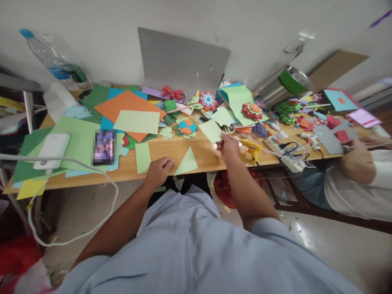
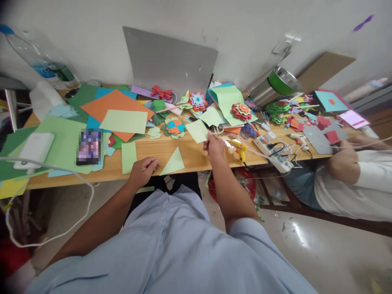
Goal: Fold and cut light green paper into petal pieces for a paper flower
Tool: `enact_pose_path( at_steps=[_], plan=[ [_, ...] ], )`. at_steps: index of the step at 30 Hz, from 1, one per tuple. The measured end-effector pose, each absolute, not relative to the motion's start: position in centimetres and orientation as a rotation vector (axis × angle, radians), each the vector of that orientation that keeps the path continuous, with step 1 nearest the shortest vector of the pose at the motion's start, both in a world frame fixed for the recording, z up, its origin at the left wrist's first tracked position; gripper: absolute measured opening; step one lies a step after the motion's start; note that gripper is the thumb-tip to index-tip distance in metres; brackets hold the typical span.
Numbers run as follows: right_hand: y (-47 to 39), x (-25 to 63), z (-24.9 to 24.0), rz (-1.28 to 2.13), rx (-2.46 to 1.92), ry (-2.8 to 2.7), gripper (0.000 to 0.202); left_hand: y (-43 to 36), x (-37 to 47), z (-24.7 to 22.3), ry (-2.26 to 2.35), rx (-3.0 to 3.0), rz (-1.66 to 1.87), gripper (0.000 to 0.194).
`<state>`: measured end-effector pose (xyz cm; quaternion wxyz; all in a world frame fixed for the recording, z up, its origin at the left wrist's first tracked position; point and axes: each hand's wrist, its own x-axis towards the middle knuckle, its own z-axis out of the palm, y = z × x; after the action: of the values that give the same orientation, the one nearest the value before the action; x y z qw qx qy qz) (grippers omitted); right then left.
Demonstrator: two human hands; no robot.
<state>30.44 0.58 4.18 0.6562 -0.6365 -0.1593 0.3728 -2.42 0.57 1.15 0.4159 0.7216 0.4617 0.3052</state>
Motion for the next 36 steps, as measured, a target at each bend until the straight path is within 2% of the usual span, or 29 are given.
enact_pose_path(
  at_steps=[7,12,17,19,25,29,31,34,36],
  plan=[
    [5.4,34.6,5.5,0.757,-1.424,-0.246,0.031,0.5,-2.5,1.2,1.150,1.906,0.753,0.035],
    [5.7,35.1,5.3,0.747,-1.419,-0.188,0.021,0.5,-2.5,0.8,1.145,1.957,0.757,0.033],
    [3.8,33.7,4.3,0.715,-1.351,-0.269,0.041,0.3,-2.4,0.7,1.149,2.007,0.719,0.034],
    [3.0,32.4,4.1,0.723,-1.361,-0.366,0.039,0.2,-2.3,0.7,1.126,2.049,0.677,0.035],
    [-0.1,26.9,3.4,0.713,-1.474,-0.953,0.036,-0.1,-2.4,0.4,1.078,2.242,0.620,0.037],
    [-3.4,23.9,2.4,0.508,-1.479,-1.570,0.031,-1.2,-2.9,0.2,1.015,2.345,0.705,0.032],
    [-5.0,23.3,1.7,0.389,-1.381,-1.896,0.041,-1.9,-3.3,0.0,0.962,2.357,0.771,0.030],
    [-7.2,23.0,0.5,0.258,-1.356,-2.235,0.070,-2.7,-3.9,-0.3,0.903,2.335,0.852,0.028],
    [-8.2,23.1,-0.5,0.182,-1.401,-2.334,0.071,-3.0,-4.1,-0.5,0.875,2.321,0.906,0.025]
  ],
)
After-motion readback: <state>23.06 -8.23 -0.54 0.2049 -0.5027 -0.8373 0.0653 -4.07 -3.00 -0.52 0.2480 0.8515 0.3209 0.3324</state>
